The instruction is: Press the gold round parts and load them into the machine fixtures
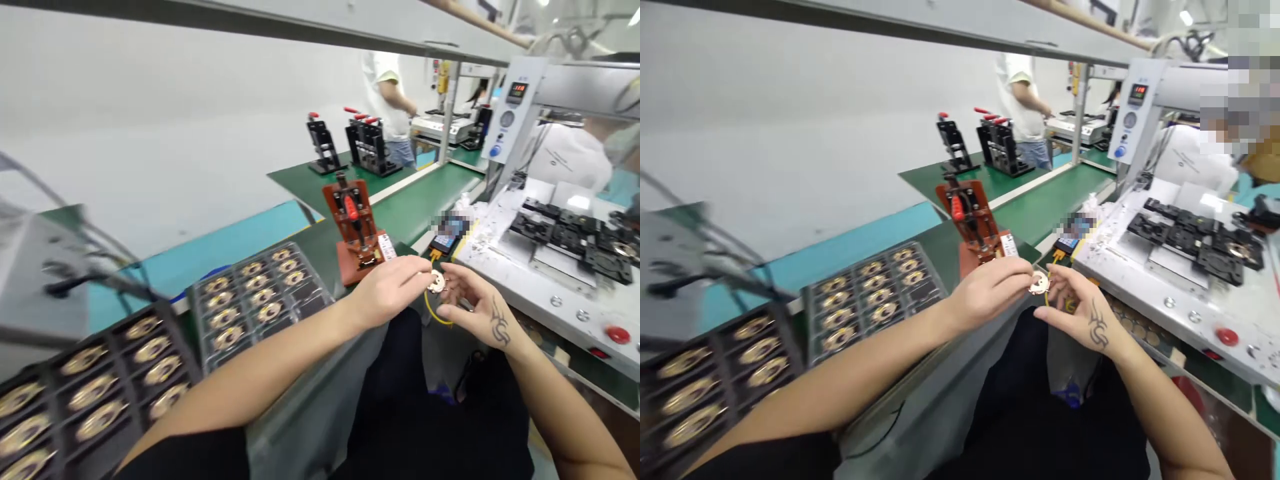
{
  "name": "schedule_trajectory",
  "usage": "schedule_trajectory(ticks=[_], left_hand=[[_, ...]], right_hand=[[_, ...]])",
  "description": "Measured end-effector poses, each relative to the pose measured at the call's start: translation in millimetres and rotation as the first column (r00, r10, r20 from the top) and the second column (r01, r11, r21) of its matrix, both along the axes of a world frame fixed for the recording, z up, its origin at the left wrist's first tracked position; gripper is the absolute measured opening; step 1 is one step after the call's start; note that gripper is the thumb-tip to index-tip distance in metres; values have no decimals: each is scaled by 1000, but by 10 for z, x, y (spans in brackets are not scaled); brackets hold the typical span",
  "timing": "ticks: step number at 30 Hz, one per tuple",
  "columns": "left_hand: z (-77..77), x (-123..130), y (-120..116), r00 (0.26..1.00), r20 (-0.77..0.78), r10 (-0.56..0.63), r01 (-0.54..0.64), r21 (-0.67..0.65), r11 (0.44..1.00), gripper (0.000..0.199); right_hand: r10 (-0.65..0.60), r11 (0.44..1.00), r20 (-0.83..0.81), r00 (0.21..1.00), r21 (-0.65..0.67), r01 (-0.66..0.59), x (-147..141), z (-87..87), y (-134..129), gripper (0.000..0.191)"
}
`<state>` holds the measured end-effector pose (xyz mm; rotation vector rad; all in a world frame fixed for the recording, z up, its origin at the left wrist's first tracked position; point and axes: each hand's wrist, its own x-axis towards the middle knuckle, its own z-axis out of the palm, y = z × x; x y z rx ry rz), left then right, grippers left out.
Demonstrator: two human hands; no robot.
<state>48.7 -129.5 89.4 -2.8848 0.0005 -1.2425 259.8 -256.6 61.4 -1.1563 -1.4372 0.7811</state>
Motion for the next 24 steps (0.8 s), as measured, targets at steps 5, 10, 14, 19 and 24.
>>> schedule_trajectory(ticks=[5,10,14,19,24], left_hand=[[51,503,-44,981,21,-193,190,98,977,24],[59,920,-87,957,-54,-286,285,-25,958,27],[34,1370,-191,905,-87,-417,410,-86,908,22],[200,2220,-250,855,-88,-511,488,-195,851,52],[574,3535,-245,855,-370,-363,262,-296,919,34]], right_hand=[[-140,990,30,990,-5,140,226,188,-209,43],[-261,963,16,965,-66,261,486,175,-427,48],[-375,919,40,926,-117,377,790,175,-705,46],[-697,706,144,703,-34,707,1345,182,-1301,44],[-874,474,170,455,94,876,1760,301,-1812,51]])
